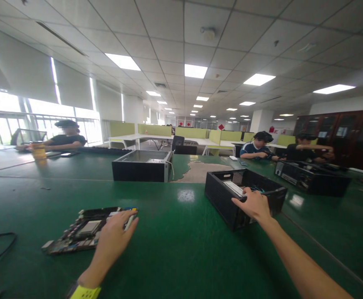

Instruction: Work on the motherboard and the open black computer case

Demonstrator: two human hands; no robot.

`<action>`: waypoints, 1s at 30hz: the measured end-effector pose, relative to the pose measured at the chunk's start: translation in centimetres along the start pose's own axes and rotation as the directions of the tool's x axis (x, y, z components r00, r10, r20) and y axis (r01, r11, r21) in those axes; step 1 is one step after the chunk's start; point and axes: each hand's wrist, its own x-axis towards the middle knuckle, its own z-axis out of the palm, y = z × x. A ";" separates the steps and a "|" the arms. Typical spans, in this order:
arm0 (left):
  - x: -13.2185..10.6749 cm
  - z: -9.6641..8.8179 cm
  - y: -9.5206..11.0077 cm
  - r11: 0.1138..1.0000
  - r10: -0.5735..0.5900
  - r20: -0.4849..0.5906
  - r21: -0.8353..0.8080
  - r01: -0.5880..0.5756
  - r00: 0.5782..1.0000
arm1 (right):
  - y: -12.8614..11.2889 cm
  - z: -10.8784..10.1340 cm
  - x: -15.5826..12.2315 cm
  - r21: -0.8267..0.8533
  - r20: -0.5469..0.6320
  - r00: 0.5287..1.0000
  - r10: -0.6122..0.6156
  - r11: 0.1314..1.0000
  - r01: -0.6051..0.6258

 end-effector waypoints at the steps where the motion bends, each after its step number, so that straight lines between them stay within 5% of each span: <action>1: 0.1 0.3 2.0 0.996 0.041 0.009 -0.076 -0.040 0.999 | -0.3 -0.3 -0.9 0.017 -0.029 0.999 -0.019 1.000 0.020; 5: 1.1 0.7 11.1 0.920 0.242 0.102 -0.339 -0.195 0.965 | -2.0 -2.6 -5.0 0.110 -0.067 0.991 -0.116 0.986 0.123; 8: 3.0 0.2 17.8 0.810 0.433 0.167 -0.503 -0.302 0.886 | -3.6 -5.0 -8.2 0.154 -0.001 0.971 -0.240 0.959 0.237; 11: 4.9 0.3 22.4 0.715 0.643 0.254 -0.537 -0.448 0.722 | -5.3 -7.5 -11.5 0.208 0.065 0.911 -0.407 0.898 0.387; 14: 4.8 0.8 24.2 0.637 0.771 0.405 -0.472 -0.609 0.492 | -6.9 -9.7 -14.7 0.313 0.119 0.838 -0.533 0.821 0.477; 15: 4.3 0.6 24.2 0.627 0.775 0.445 -0.446 -0.639 0.450 | -7.4 -10.3 -15.5 0.348 0.138 0.821 -0.554 0.803 0.483; 19: 1.1 -2.4 22.3 0.658 0.742 0.488 -0.402 -0.636 0.459 | -8.7 -13.2 -16.6 0.505 0.211 0.759 -0.615 0.734 0.455; 24: -2.1 -9.3 19.0 0.730 0.670 0.573 -0.393 -0.560 0.472 | -8.3 -16.3 -13.2 0.522 0.272 0.712 -0.647 0.721 0.456; 27: -2.7 -12.2 18.5 0.791 0.583 0.654 -0.324 -0.518 0.481 | -8.6 -15.9 -10.4 0.414 0.353 0.672 -0.651 0.753 0.511; 30: -1.9 -12.6 19.5 0.817 0.501 0.705 -0.195 -0.543 0.501 | -10.1 -13.3 -8.8 0.237 0.474 0.614 -0.631 0.763 0.601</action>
